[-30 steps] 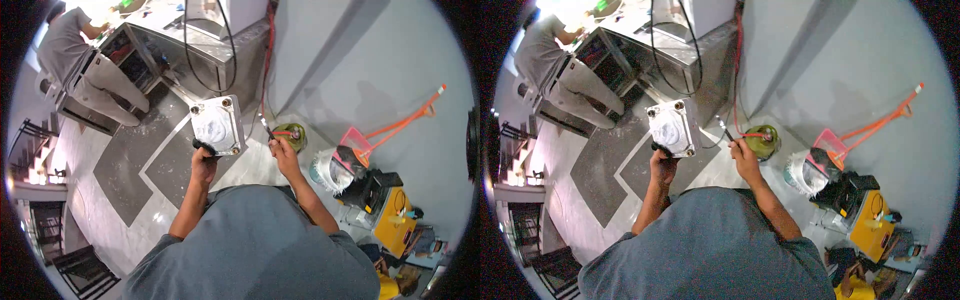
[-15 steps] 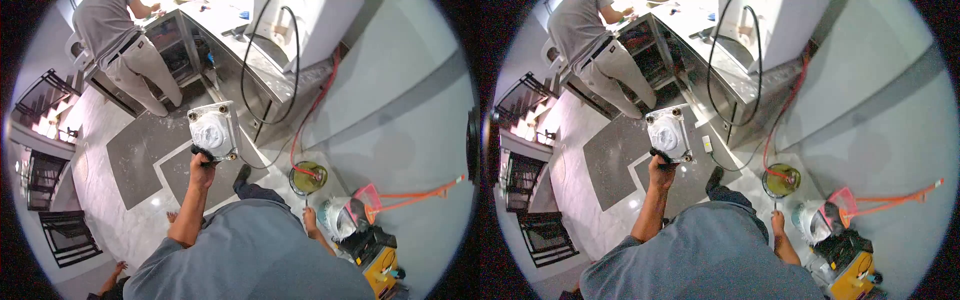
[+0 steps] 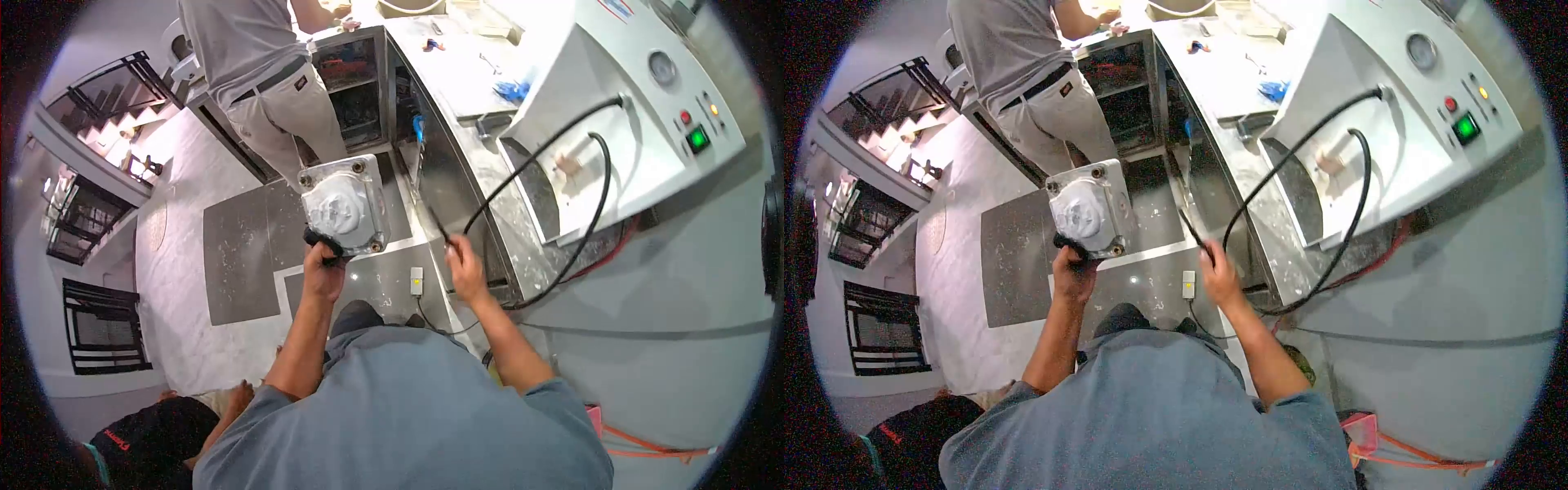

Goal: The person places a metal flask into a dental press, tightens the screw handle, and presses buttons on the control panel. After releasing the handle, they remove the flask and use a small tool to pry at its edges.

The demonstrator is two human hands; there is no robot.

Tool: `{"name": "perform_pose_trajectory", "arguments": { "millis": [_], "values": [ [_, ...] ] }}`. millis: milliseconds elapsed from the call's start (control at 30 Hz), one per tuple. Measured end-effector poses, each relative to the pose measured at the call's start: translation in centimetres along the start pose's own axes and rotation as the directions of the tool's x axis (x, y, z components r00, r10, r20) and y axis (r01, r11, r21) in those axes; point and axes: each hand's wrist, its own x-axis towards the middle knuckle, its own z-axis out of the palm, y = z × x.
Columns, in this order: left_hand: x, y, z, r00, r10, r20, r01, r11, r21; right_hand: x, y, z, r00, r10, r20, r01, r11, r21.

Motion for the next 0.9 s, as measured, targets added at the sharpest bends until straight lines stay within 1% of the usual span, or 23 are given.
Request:
{"name": "perform_pose_trajectory", "arguments": {
  "millis": [67,133,167,200,233,267,300,333,367,400,467,500,533,600,633,667,733,767,800,833,900],
  "values": [
    [1.1,-0.4,-1.0,1.0,0.009,0.021,-0.009,1.0,0.021,3.7,-9.4,-1.3,0.989,-0.145,-0.021,0.146,0.989,0.033],
    [3.1,-1.1,-3.3,0.999,0.028,0.043,-0.03,0.999,0.042,6.4,-12.8,-1.4,0.976,-0.216,0.008,0.215,0.976,0.044],
    [3.9,-1.6,-5.0,0.999,0.017,0.03,-0.018,1.0,0.01,7.0,-13.8,-0.9,0.978,-0.207,0.004,0.207,0.977,0.044],
    [4.9,-2.1,-6.7,1.0,0.006,0.018,-0.006,1.0,-0.022,7.9,-14.8,-0.2,0.963,-0.267,-0.023,0.268,0.963,0.023],
    [5.3,-1.9,-6.1,0.994,0.011,0.105,-0.012,1.0,0.004,8.6,-15.3,0.4,0.941,-0.336,-0.05,0.336,0.942,-0.007],
    [5.3,-1.5,-4.8,0.982,0.013,0.189,-0.018,0.999,0.027,8.8,-15.4,1.3,0.938,-0.342,-0.059,0.341,0.94,-0.021],
    [3.4,0.1,0.8,0.999,0.0,-0.043,0.001,1.0,0.021,8.9,-15.4,2.1,0.926,-0.373,-0.06,0.368,0.926,-0.08],
    [5.0,-0.8,-1.6,1.0,-0.002,-0.024,0.002,1.0,0.013,9.2,-15.3,2.8,0.911,-0.407,-0.06,0.396,0.908,-0.139],
    [8.5,-2.3,-5.2,0.989,0.024,0.148,-0.02,0.999,-0.029,10.6,-14.6,3.4,0.885,-0.461,-0.057,0.441,0.872,-0.211],
    [10.1,-3.4,-7.7,0.951,0.037,0.307,-0.018,0.998,-0.066,10.5,-13.4,3.9,0.882,-0.467,-0.062,0.444,0.869,-0.221],
    [11.0,-3.9,-8.4,0.958,0.012,0.287,0.01,0.997,-0.078,9.7,-11.1,5.0,0.878,-0.469,-0.101,0.431,0.864,-0.262],
    [11.6,-4.0,-8.5,0.964,-0.001,0.266,0.027,0.995,-0.094,9.2,-10.4,4.8,0.88,-0.462,-0.109,0.402,0.847,-0.349],
    [12.5,-4.4,-9.0,0.965,-0.001,0.263,0.028,0.995,-0.1,8.8,-9.7,4.4,0.881,-0.462,-0.103,0.402,0.845,-0.352],
    [15.0,-4.6,-10.5,0.969,0.051,0.241,-0.031,0.996,-0.083,9.5,-8.7,4.3,0.889,-0.439,-0.129,0.362,0.848,-0.388],
    [15.3,-3.7,-10.5,0.953,0.029,0.301,-0.015,0.999,-0.049,9.8,-8.8,4.1,0.899,-0.407,-0.158,0.341,0.88,-0.33],
    [15.3,-3.4,-9.3,0.95,0.023,0.311,-0.008,0.999,-0.051,10.3,-9.0,4.1,0.898,-0.408,-0.166,0.336,0.879,-0.339],
    [14.7,-3.1,-7.2,0.978,0.122,0.171,-0.117,0.992,-0.042,11.1,-10.1,4.7,0.873,-0.46,-0.16,0.393,0.86,-0.326],
    [15.0,-3.3,-7.8,0.978,0.112,0.173,-0.107,0.993,-0.042,11.2,-10.8,5.1,0.876,-0.454,-0.164,0.384,0.861,-0.332],
    [15.5,-3.6,-8.9,0.976,0.071,0.204,-0.063,0.997,-0.045,11.4,-11.5,5.5,0.886,-0.437,-0.157,0.375,0.872,-0.315],
    [15.5,-3.2,-8.7,0.972,0.034,0.234,-0.023,0.999,-0.047,11.6,-12.0,6.0,0.894,-0.423,-0.148,0.368,0.882,-0.296],
    [15.1,-3.1,-7.5,0.975,0.047,0.219,-0.035,0.998,-0.057,11.7,-12.4,6.4,0.897,-0.416,-0.15,0.361,0.885,-0.294]
  ]
}}
